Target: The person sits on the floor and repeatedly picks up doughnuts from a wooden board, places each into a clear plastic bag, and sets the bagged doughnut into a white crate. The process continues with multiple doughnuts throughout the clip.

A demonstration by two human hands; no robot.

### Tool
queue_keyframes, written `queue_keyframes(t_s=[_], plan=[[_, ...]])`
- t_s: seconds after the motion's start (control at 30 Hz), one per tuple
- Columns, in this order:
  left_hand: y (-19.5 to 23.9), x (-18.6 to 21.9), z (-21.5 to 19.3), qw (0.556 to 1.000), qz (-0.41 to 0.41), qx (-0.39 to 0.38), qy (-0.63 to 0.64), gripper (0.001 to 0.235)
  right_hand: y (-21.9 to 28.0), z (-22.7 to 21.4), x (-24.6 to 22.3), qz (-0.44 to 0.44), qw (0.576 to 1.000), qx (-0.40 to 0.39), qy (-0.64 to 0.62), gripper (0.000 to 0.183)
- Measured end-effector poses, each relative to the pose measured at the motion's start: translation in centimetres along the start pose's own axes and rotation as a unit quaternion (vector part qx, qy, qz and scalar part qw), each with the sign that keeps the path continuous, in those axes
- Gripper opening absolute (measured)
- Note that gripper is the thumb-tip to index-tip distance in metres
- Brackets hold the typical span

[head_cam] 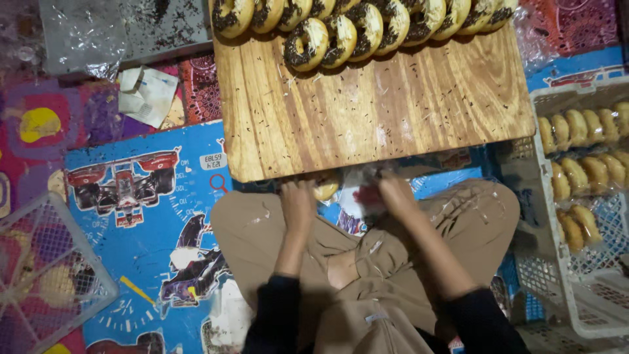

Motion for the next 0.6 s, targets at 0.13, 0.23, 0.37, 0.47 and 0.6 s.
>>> queue_keyframes(t_s=[0.13,0.23,0.37,0.47,0.6], plan=[[9.1,7.7,-6.3,0.919,0.257,0.084,0.288,0.066,4.2,-6.2,-7.5,-0.122,0.992,-0.001,0.031,0.025],[12.9,12.9,-6.7,0.92,0.258,-0.106,0.276,0.03,5.7,-11.0,-11.7,-0.135,0.99,0.024,0.021,0.027],[16.8,15.0,-11.1,0.847,0.437,0.05,0.298,0.032,2.9,-18.6,-10.9,0.02,0.991,0.129,-0.032,0.047],[11.5,10.4,-11.1,0.701,0.274,-0.085,0.652,0.048,0.4,-21.7,-13.5,0.021,0.977,0.176,-0.12,0.065],[3.8,1.5,-8.4,0.453,-0.067,-0.141,0.878,0.054,-7.6,-20.3,-22.2,-0.344,0.9,-0.051,-0.262,0.096]])
Point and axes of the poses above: each hand's wrist, its own y-axis away from the middle knuckle, its own z-axis out of the palm, x = y × z, the point moved 6 cm from there along -y, towards the middle knuckle, and after that the axes turned 14 degrees about -z, right-handed, at the moved point
